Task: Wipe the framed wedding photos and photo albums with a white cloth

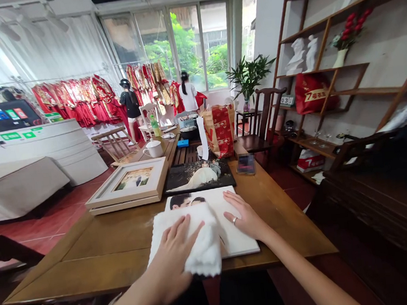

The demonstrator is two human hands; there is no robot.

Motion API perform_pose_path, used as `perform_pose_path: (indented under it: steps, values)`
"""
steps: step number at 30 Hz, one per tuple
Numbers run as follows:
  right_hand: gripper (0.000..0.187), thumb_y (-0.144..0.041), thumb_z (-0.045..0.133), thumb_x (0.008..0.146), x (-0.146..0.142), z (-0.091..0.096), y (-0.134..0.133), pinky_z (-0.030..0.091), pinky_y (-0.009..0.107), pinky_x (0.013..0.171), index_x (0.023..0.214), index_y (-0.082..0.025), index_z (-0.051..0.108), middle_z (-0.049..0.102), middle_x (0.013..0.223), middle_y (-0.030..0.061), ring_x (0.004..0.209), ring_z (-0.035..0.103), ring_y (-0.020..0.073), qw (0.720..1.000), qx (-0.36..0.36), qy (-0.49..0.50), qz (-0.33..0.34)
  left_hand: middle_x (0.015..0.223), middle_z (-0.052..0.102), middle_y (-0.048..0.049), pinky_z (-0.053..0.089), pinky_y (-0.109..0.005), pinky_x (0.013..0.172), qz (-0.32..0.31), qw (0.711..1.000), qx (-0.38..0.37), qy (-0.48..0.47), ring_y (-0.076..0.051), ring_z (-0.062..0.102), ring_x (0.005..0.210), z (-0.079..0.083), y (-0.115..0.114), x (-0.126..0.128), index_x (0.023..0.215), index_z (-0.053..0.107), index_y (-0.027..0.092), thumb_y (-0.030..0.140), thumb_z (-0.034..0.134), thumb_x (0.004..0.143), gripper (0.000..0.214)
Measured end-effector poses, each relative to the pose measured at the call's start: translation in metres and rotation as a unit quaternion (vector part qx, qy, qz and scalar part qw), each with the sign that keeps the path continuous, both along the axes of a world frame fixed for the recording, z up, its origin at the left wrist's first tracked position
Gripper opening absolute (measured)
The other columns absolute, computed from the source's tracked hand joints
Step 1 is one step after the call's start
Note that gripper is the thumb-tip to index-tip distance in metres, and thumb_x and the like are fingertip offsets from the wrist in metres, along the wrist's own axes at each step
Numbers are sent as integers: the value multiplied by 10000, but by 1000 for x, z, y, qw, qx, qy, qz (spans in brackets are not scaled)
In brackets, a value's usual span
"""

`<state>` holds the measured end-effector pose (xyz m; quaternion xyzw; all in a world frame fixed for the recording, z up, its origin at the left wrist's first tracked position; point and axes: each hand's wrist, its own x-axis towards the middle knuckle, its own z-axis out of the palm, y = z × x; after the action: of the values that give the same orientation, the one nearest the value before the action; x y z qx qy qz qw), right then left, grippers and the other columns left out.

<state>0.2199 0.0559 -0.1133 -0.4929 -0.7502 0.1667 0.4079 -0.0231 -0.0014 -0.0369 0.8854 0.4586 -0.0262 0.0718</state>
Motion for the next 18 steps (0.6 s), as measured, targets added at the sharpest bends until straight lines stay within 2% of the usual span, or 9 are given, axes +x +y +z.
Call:
perform_pose_path:
  steps: [5,7,8,11,16,18]
  values:
    - [418,-329,473,870,1,-1,2,292,508,1079,1269,-215,522,483,1364,105,1297,389,254,1000,-5,21,9,1475,189,-176,164,-501,1049,20,997,73,-27,-379,93,1352,-7,81,26,1421,246,168,213,507,703,766]
    - [394,-314,444,883,2,-2,4,284,506,1085,1256,-228,537,501,1350,91,1294,395,248,999,-5,36,10,1482,171,-175,146,-500,1057,23,996,77,-30,-374,76,1356,-8,97,33,1418,256,164,207,485,731,725]
    - [388,-309,434,886,2,-3,5,281,504,1087,1249,-230,545,507,1345,88,1292,398,247,999,-5,43,9,1484,163,-175,133,-499,1062,21,997,75,-30,-370,73,1358,-8,98,34,1416,261,164,205,483,734,718]
    - [385,-298,432,879,2,-5,6,278,502,1090,1234,-222,561,509,1343,89,1289,403,247,998,-10,55,3,1495,132,-170,101,-502,1074,-5,998,52,-26,-359,42,1362,-9,71,33,1417,255,177,208,508,707,755]
    - [383,-259,441,858,3,-8,6,284,494,1088,1212,-212,579,507,1344,91,1282,413,236,998,-11,58,-8,1517,-36,-123,67,-539,1075,-111,993,12,-44,-348,-99,1354,-20,-7,21,1445,118,245,301,586,648,925]
    - [385,-246,434,855,3,-8,6,284,485,1089,1207,-207,584,508,1343,91,1283,412,233,998,-11,61,-7,1517,-49,-118,78,-535,1078,-121,991,25,-50,-349,-105,1353,-26,-19,22,1445,108,253,354,606,646,947]
